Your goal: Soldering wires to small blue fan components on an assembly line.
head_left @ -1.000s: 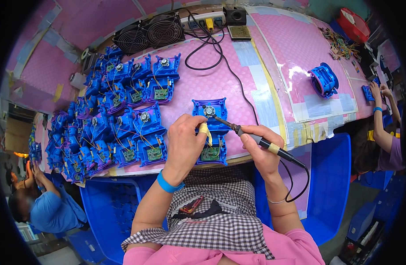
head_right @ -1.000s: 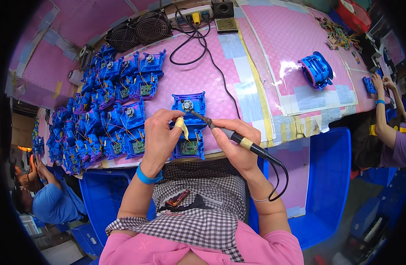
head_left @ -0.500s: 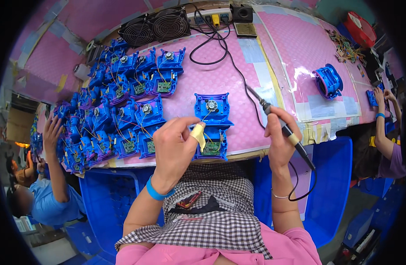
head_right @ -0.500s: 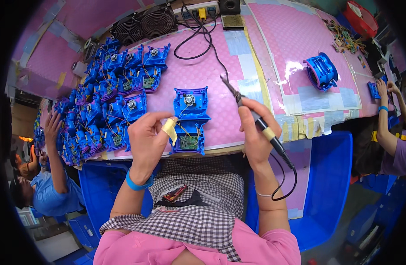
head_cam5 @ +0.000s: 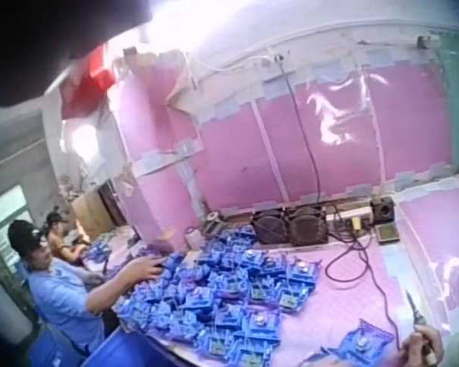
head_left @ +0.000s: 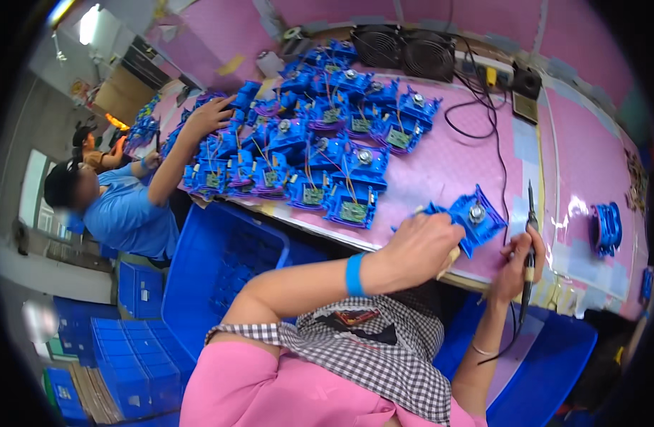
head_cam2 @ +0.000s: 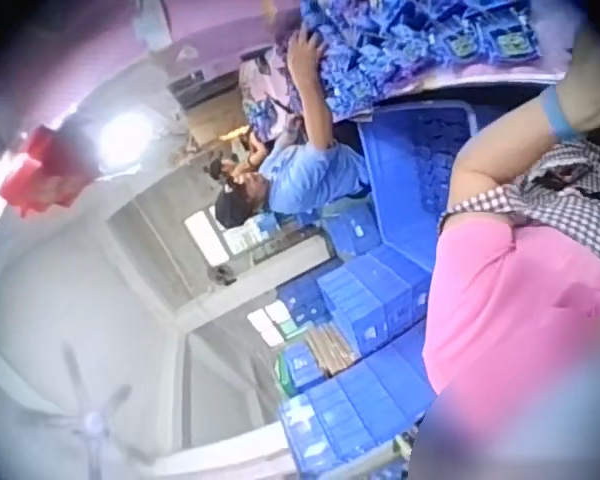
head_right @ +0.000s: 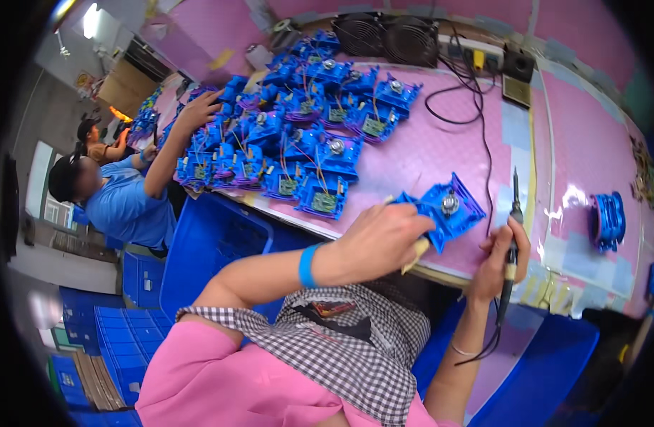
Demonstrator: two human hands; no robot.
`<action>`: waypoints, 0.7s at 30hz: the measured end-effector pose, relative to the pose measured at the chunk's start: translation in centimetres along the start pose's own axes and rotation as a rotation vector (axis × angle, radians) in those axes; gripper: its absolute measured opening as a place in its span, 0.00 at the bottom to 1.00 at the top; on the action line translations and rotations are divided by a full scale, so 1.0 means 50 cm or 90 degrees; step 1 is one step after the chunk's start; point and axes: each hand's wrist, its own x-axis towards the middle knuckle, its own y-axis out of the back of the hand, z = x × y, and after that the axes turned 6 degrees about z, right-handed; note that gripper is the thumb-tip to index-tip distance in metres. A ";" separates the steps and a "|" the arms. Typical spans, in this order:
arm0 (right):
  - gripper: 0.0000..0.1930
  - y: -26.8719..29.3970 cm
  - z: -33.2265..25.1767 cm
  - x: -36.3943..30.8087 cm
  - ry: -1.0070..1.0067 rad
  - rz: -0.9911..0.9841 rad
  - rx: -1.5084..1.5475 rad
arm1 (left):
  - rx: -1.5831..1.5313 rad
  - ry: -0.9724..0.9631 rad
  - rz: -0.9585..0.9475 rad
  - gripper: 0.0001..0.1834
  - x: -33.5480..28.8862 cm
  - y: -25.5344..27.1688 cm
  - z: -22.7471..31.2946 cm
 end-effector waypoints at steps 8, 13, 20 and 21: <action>0.09 0.005 0.011 -0.003 0.024 -0.011 0.005 | -0.068 0.232 0.312 0.15 -0.143 0.271 -0.094; 0.09 -0.001 -0.001 -0.009 0.046 -0.010 -0.008 | 0.358 0.290 0.480 0.17 -0.223 0.422 -0.227; 0.10 -0.080 -0.027 -0.054 0.102 -0.065 0.029 | 0.499 0.331 0.502 0.15 -0.196 0.490 -0.468; 0.10 -0.094 -0.026 -0.060 0.112 -0.059 0.020 | 0.503 0.352 0.455 0.14 -0.176 0.487 -0.504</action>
